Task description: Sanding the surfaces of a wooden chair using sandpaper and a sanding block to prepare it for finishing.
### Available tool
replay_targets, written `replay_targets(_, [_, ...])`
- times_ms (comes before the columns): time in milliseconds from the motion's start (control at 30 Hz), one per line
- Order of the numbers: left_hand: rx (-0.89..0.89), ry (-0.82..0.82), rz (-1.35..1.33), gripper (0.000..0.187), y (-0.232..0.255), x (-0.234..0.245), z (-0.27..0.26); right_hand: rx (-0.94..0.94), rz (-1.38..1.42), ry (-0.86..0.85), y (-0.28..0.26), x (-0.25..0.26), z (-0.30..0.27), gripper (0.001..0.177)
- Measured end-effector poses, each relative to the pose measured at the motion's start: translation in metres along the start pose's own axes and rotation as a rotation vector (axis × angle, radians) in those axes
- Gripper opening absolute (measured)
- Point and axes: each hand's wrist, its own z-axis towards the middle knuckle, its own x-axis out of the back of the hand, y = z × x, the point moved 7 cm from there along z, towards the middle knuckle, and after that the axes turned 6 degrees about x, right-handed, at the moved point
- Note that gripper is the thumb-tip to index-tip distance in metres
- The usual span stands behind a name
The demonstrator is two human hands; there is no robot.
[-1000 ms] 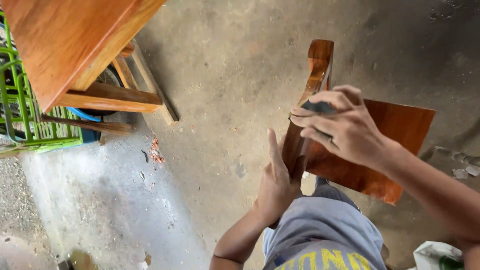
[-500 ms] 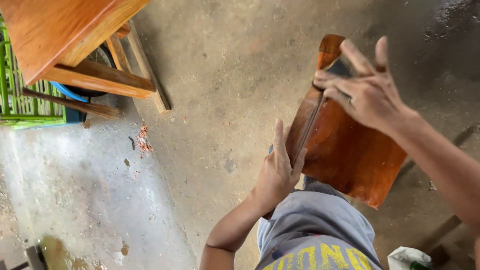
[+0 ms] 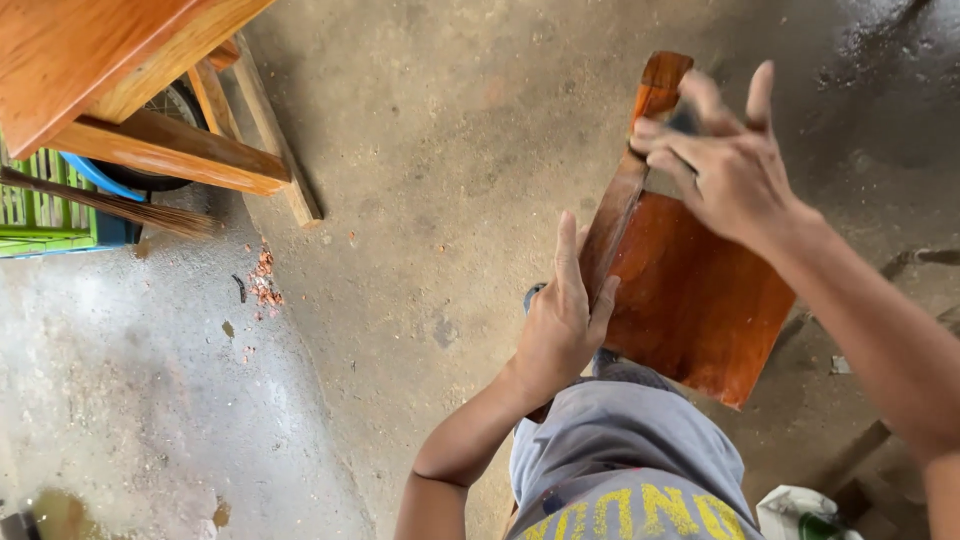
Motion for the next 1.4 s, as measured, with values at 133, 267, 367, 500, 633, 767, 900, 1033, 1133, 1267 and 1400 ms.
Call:
replay_targets(133, [-0.003,-0.007,0.020,0.082,-0.005,-0.002,-0.003,0.035,-0.142,-0.004,-0.001,-0.011,-0.001,0.028])
replay_targets(267, [-0.089,0.016,0.004,0.087,-0.003,-0.001,-0.003,-0.091,0.184,0.065,-0.031,0.017,0.006,0.031])
replay_targets(367, [-0.123,0.056,0.105,0.088,-0.005,-0.004,-0.001,-0.122,0.263,0.069,-0.021,0.013,0.013,0.036])
replay_targets(500, [-0.187,0.100,0.243,0.084,-0.001,-0.002,-0.005,-0.140,0.134,0.037,-0.009,0.005,0.019,0.043])
replay_targets(633, [-0.157,0.066,0.206,0.088,-0.009,-0.005,-0.006,-0.196,0.302,0.121,-0.060,0.023,0.007,0.055])
replay_targets(767, [-0.217,0.110,0.218,0.085,0.005,0.004,-0.002,-0.282,0.436,0.260,-0.044,0.002,-0.010,0.038])
replay_targets(900, [-0.204,0.134,0.239,0.084,0.004,0.005,-0.004,-0.330,0.359,0.372,-0.034,-0.014,-0.018,0.036])
replay_targets(1033, [-0.241,0.157,0.232,0.082,0.006,0.007,-0.001,-0.455,0.610,0.480,-0.064,-0.020,-0.032,0.046])
replay_targets(1133, [-0.248,0.147,0.279,0.080,0.012,0.012,-0.006,-0.373,0.326,0.455,-0.056,-0.030,-0.029,0.040])
replay_targets(1267, [-0.239,0.134,0.213,0.080,0.004,0.011,-0.006,-0.459,0.522,0.549,-0.085,-0.002,-0.017,0.036])
replay_targets(1400, [-0.215,0.118,0.224,0.079,0.007,0.012,0.000,-0.367,0.513,0.613,-0.079,-0.015,-0.023,0.048])
